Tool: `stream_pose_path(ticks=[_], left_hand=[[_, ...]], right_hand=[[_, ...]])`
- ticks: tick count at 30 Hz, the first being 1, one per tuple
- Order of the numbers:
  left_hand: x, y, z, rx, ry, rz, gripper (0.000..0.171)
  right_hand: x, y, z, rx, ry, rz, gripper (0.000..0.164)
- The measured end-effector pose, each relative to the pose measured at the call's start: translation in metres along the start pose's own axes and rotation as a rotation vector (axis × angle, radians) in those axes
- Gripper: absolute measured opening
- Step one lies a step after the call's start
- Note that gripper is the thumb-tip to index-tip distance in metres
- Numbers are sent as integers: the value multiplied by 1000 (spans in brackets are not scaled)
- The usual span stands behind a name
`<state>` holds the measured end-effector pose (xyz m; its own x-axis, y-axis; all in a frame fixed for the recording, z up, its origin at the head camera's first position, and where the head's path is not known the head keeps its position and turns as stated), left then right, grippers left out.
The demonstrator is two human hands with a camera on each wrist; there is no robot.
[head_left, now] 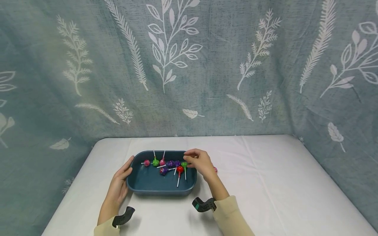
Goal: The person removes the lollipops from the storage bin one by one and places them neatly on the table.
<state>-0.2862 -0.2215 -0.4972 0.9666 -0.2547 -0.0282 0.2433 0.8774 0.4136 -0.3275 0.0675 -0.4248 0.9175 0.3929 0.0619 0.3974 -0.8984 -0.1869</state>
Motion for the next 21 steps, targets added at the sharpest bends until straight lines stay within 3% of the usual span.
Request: stream_pose_path(ticks=[8, 21], left_hand=[[0, -1, 0, -3, -1, 11, 50], [0, -2, -1, 4, 6, 11, 50]], right_hand=[[-19, 22, -9, 24, -24, -130, 27], [-52, 38, -16, -22, 65, -248, 26]])
Point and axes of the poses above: each hand's wrist, its own x-axis away from the middle knuckle, its own y-axis out of the palm, z = x × y, the point moved 8 cm from there along -x, towards the middle knuckle, and after that the axes turned 15 degrees about -z, right-handed, at the moved point
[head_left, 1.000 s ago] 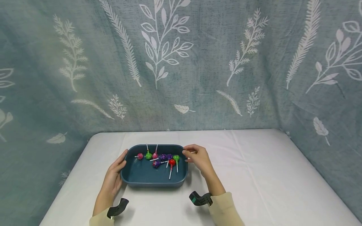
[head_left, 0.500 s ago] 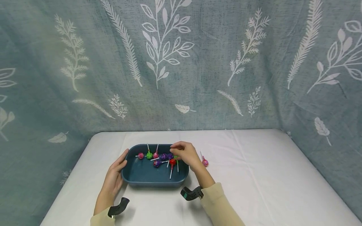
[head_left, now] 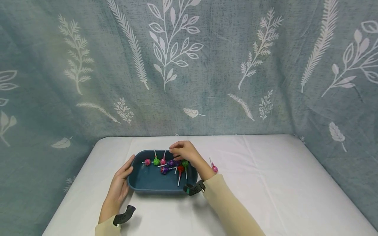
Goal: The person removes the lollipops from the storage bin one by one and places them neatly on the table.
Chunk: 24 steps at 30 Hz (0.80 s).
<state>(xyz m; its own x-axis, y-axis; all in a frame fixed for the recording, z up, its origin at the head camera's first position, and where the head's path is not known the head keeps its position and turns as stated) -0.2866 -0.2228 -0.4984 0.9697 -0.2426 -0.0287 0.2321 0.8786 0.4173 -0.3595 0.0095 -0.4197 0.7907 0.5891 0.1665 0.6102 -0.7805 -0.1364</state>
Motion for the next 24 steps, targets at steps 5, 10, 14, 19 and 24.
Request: stream_pose_path(ticks=[5, 10, 14, 19, 24], left_hand=[[-1, 0, 1, 11, 7, -8, 50], [-1, 0, -1, 23, 3, -12, 50], [-1, 0, -1, 25, -3, -14, 50], [-1, 0, 0, 30, -12, -18, 50], [-1, -1, -1, 30, -19, -10, 50]], right_hand=[[-10, 4, 0, 6, 45, -29, 23], [-15, 10, 11, 37, 100, -60, 20], [-14, 14, 16, 55, 122, -87, 20], [-10, 22, 16, 50, 132, -143, 19], [-7, 26, 21, 37, 141, -165, 21]])
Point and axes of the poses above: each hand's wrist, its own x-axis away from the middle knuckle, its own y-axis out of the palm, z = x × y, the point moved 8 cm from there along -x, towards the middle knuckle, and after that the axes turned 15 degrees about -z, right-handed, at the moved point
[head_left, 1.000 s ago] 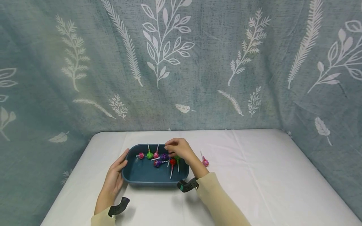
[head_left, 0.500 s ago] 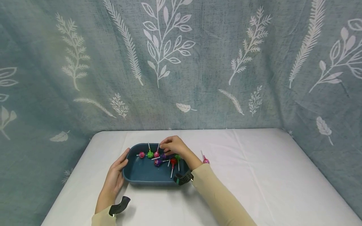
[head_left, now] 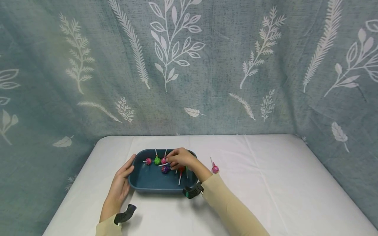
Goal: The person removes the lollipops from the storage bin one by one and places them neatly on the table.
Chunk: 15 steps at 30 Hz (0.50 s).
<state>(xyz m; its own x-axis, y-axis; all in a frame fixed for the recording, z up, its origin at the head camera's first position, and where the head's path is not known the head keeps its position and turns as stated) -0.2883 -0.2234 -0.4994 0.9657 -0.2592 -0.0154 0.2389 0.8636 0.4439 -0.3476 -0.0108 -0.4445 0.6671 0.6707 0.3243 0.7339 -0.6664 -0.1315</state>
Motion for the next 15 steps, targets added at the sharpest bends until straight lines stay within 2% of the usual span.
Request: stream_pose_path(ticks=[5, 15], left_hand=[[0, -1, 1, -12, 6, 2, 50], [-1, -1, 1, -23, 6, -3, 50]], right_hand=[[1, 5, 8, -21, 12, -9, 27], [1, 11, 15, -16, 42, -39, 25]])
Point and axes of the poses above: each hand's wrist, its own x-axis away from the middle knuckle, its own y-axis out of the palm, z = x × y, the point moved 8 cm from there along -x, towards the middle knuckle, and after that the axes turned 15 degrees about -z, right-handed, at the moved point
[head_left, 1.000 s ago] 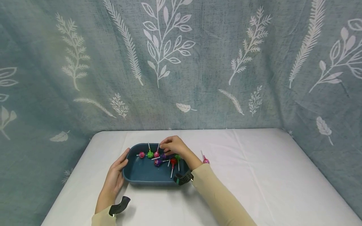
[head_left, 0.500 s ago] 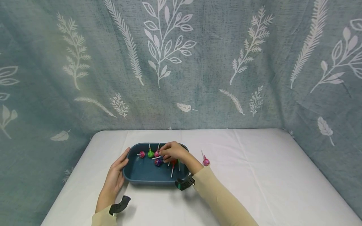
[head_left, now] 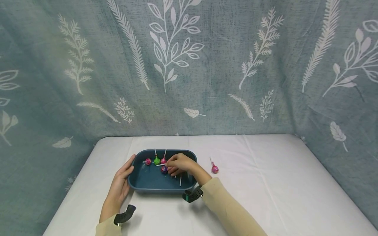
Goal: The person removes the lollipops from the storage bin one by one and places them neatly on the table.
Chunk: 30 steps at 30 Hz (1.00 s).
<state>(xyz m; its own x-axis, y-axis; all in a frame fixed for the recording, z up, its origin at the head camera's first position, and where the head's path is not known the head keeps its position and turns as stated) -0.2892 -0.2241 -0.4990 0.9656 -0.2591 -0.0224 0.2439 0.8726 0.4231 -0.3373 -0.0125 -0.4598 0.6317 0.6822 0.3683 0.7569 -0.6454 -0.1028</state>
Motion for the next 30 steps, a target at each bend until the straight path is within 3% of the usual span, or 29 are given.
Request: stream_pose_path(ticks=[8, 30], left_hand=[[1, 0, -1, 3, 1, 5, 50], [2, 1, -1, -3, 24, -10, 52]], right_hand=[[-2, 4, 7, 32, 44, -14, 25], [-5, 10, 17, 49, 56, -43, 22]])
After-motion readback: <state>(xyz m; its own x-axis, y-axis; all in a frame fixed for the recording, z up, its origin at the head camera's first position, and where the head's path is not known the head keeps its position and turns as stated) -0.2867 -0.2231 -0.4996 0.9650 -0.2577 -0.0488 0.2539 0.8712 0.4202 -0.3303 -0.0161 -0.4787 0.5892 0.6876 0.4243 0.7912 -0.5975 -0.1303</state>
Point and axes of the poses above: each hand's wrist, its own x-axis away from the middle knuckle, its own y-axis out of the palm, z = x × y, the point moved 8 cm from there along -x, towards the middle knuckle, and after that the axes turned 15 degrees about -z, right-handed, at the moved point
